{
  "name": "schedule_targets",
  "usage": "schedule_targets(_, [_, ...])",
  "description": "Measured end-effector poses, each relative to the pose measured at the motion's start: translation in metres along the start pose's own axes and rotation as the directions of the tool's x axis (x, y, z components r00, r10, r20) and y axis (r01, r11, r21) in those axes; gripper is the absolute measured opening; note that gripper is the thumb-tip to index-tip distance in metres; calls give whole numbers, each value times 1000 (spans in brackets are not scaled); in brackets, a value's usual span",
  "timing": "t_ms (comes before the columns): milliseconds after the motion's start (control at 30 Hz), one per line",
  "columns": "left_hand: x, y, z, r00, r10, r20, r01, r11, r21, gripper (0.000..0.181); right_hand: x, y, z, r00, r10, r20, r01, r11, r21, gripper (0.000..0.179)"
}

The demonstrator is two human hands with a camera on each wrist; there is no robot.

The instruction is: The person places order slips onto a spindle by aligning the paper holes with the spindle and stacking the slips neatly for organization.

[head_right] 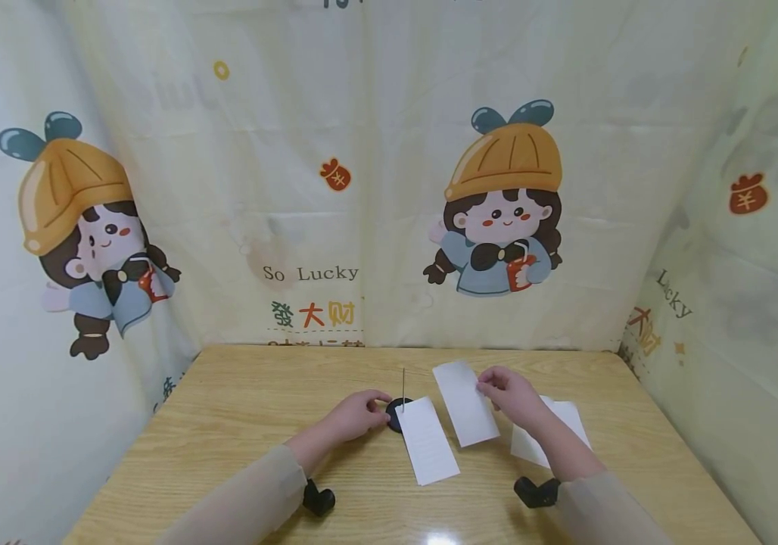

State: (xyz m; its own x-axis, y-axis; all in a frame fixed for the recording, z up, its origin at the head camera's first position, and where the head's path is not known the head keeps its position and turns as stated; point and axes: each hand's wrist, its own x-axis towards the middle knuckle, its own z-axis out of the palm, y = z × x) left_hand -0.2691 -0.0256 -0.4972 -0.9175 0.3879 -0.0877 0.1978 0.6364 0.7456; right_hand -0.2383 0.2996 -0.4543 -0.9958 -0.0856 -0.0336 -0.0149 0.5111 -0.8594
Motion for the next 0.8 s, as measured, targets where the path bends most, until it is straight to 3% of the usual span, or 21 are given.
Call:
schedule_targets(333, [-1, -5, 2, 999, 3, -53, -7, 997, -82, 29, -2, -5, -1, 1000, -7, -5, 8, 1000, 29, 21])
schedule_targets(567, [-4, 2, -2, 997, 17, -79, -30, 985, -171, 32, -3, -10, 1, 1000, -16, -18, 17, 997, 73, 21])
schedule_targets(800, [-4, 16, -8, 988, 31, -154, -61, 979, -196, 29, -1, -17, 9, 999, 14, -41, -11, 997, 81, 23])
